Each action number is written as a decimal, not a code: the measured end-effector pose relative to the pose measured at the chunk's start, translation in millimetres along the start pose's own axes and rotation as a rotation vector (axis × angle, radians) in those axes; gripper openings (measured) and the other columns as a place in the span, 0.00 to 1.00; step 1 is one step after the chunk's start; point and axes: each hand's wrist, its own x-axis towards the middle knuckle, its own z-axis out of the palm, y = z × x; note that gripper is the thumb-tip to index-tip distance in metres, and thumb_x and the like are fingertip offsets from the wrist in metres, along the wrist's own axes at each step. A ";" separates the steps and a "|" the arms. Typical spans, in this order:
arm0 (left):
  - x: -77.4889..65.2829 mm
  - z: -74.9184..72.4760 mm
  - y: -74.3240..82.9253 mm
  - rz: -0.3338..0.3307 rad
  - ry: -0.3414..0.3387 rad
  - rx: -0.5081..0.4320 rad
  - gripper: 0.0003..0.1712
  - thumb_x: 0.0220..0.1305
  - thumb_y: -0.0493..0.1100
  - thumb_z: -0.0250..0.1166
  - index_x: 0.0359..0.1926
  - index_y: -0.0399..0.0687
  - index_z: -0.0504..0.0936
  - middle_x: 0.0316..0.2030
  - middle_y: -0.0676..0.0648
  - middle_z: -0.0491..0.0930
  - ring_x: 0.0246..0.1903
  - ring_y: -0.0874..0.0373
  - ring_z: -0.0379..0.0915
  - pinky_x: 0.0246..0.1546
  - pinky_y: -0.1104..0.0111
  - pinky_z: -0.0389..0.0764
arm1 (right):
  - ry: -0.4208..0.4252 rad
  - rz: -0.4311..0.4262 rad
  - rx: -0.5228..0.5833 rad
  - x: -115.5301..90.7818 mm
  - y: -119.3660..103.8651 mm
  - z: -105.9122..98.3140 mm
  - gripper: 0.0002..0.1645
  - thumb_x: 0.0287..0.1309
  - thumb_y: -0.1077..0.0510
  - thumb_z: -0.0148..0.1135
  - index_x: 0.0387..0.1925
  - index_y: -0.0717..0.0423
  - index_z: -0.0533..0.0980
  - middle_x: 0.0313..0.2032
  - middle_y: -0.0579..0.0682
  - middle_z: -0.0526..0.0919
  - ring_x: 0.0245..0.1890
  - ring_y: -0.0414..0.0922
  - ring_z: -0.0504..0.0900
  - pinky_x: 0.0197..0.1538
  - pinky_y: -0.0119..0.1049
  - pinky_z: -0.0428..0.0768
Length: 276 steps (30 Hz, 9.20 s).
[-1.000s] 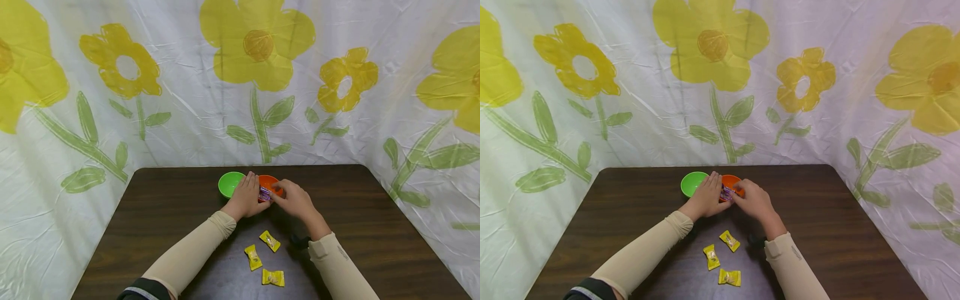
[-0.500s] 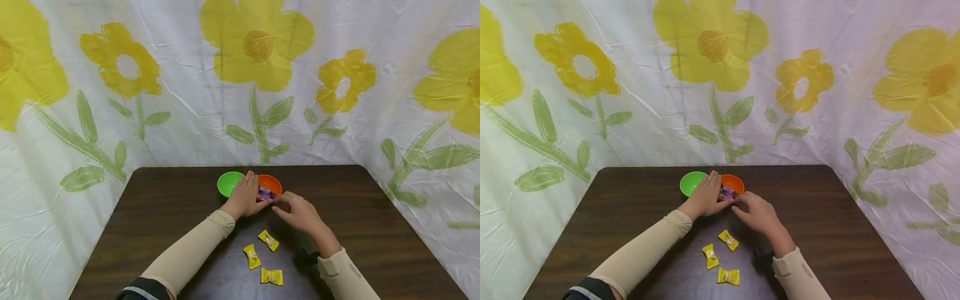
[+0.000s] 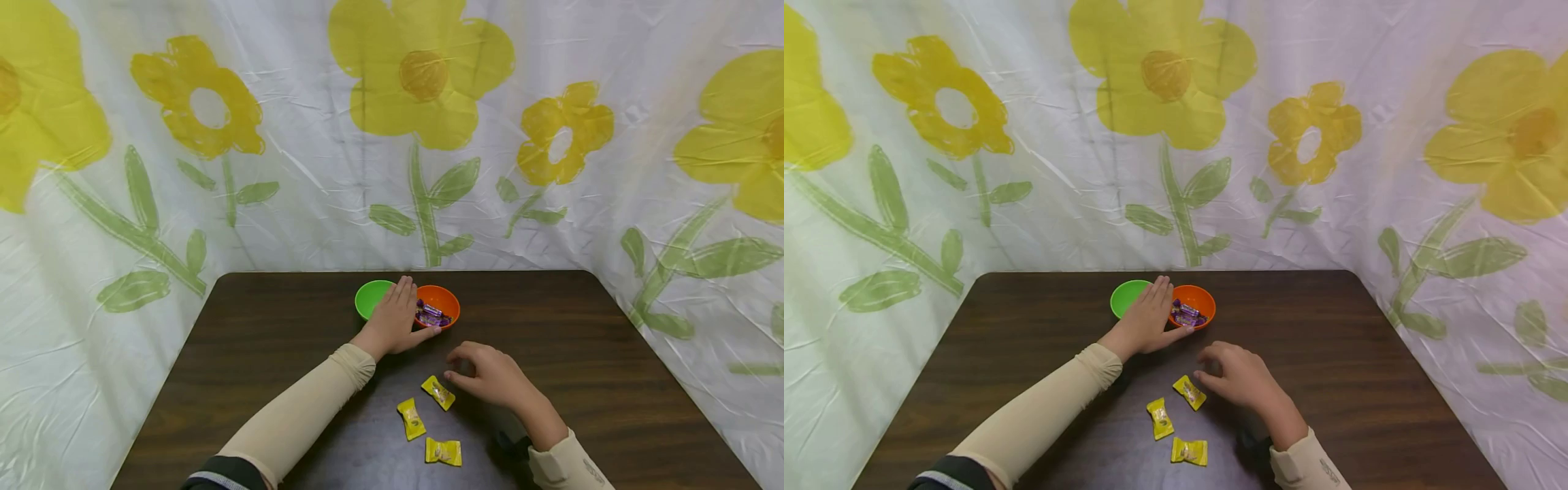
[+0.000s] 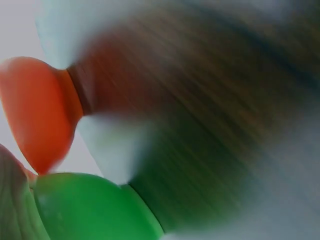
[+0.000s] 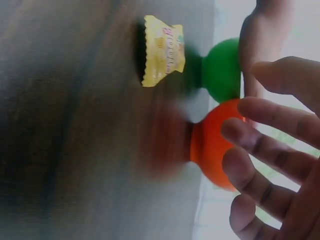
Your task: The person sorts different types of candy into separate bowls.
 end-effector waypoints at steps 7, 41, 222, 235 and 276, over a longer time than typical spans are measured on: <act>-10.7 -0.5 -16.5 -0.010 -0.022 -0.021 0.62 0.74 0.82 0.37 0.84 0.34 0.48 0.85 0.35 0.43 0.86 0.43 0.35 0.85 0.52 0.45 | -0.026 0.013 -0.014 -3.3 -1.2 5.5 0.14 0.64 0.46 0.75 0.46 0.47 0.87 0.40 0.40 0.87 0.28 0.33 0.77 0.31 0.29 0.77; -33.7 3.5 -73.3 -0.090 0.012 -0.063 0.63 0.74 0.81 0.40 0.84 0.31 0.44 0.85 0.33 0.42 0.86 0.41 0.35 0.86 0.51 0.43 | -0.120 0.102 -0.135 -3.7 -18.0 26.7 0.20 0.54 0.39 0.80 0.43 0.45 0.87 0.32 0.36 0.77 0.28 0.35 0.71 0.30 0.36 0.71; -31.3 8.3 -78.0 -0.143 -0.003 -0.067 0.64 0.73 0.81 0.44 0.84 0.32 0.49 0.84 0.33 0.49 0.86 0.42 0.39 0.85 0.52 0.48 | 0.292 0.023 -0.008 97.0 -24.1 6.8 0.11 0.59 0.49 0.75 0.41 0.47 0.85 0.38 0.43 0.82 0.27 0.36 0.75 0.26 0.33 0.74; -29.0 8.1 -77.6 -0.127 -0.002 -0.073 0.64 0.73 0.81 0.41 0.84 0.32 0.47 0.84 0.33 0.48 0.86 0.43 0.39 0.85 0.52 0.48 | 0.268 0.135 -0.006 141.2 -37.3 8.2 0.15 0.63 0.44 0.70 0.45 0.47 0.86 0.45 0.45 0.84 0.41 0.46 0.84 0.43 0.50 0.86; -28.3 7.4 -77.0 -0.137 0.007 -0.097 0.64 0.72 0.81 0.44 0.84 0.33 0.48 0.84 0.34 0.48 0.86 0.42 0.40 0.86 0.53 0.46 | -0.087 -0.107 -0.174 31.1 -57.6 24.9 0.19 0.60 0.33 0.73 0.29 0.41 0.81 0.27 0.35 0.76 0.23 0.31 0.69 0.25 0.30 0.70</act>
